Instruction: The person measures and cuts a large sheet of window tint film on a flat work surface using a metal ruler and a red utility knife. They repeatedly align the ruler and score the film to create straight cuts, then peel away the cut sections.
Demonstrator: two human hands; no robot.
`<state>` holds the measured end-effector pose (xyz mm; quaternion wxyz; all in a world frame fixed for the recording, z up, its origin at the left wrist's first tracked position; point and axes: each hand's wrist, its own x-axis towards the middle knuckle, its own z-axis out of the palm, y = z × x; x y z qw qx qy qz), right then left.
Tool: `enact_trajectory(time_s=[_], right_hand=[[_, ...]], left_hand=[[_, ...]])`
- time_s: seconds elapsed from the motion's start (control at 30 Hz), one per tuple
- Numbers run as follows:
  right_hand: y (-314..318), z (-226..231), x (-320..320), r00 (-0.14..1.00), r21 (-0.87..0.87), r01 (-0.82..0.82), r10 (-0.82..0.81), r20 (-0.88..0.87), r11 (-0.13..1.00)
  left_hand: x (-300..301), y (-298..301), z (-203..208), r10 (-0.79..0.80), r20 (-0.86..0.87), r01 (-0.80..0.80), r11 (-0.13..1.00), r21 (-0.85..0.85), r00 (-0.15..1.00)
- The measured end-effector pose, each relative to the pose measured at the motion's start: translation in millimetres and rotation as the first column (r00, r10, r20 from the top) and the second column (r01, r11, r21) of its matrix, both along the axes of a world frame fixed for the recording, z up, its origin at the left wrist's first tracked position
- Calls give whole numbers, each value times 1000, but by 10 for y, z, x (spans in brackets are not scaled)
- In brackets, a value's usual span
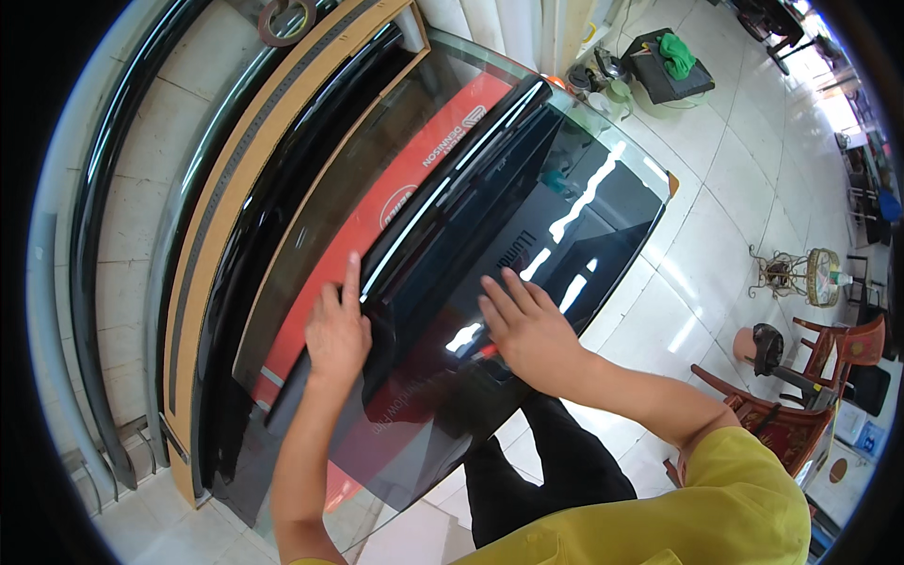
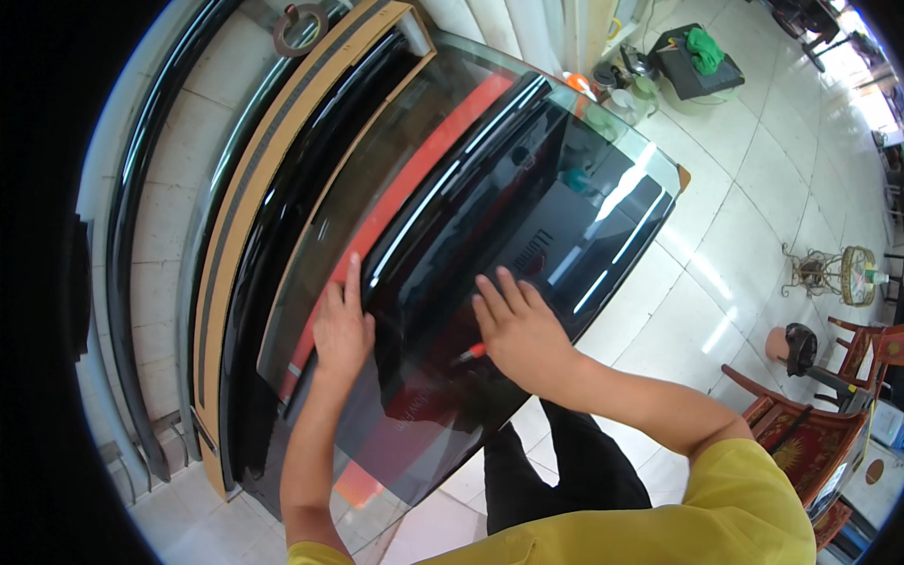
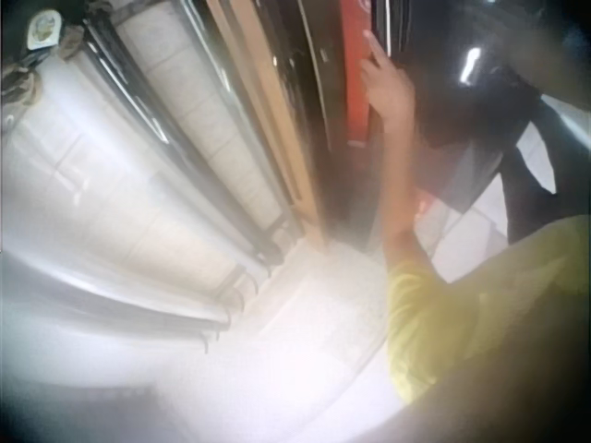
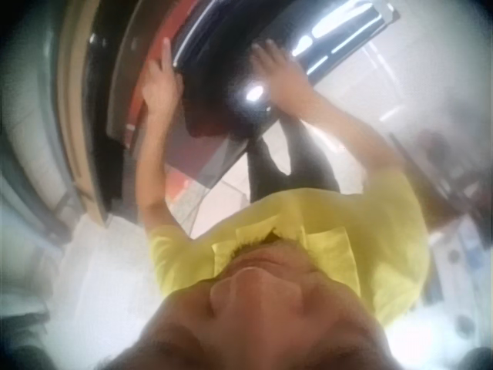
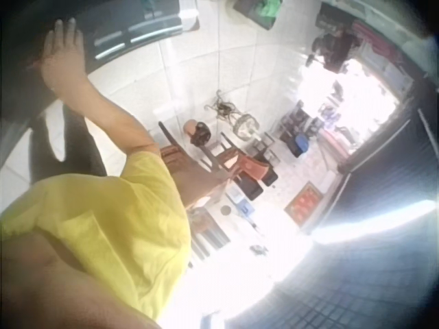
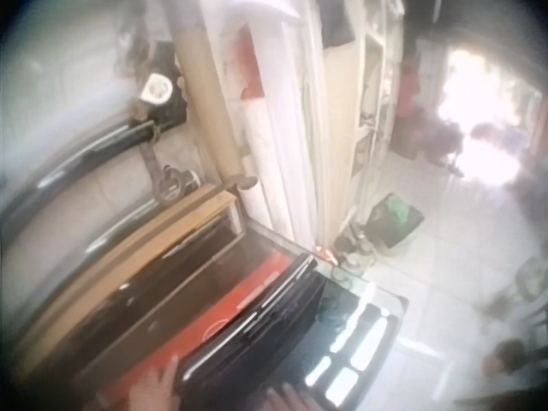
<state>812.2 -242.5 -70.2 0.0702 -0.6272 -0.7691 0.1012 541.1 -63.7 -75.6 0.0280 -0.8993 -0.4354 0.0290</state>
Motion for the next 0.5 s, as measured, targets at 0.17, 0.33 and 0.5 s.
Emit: enact_trajectory(time_s=[0.17, 0.33, 0.5], right_hand=[[-358, 111, 44, 998, -135, -17, 25, 59, 991], [-216, 32, 52, 990, -115, 3, 13, 140, 993], [-32, -37, 165, 980, -68, 20, -6, 197, 997]], left_hand=[[-195, 742, -131, 3, 17, -5, 993, 119, 1000], [-374, 956, -169, -169, 115, 153, 979, 132, 979], [-406, -40, 11, -510, 113, 490, 856, 166, 853]])
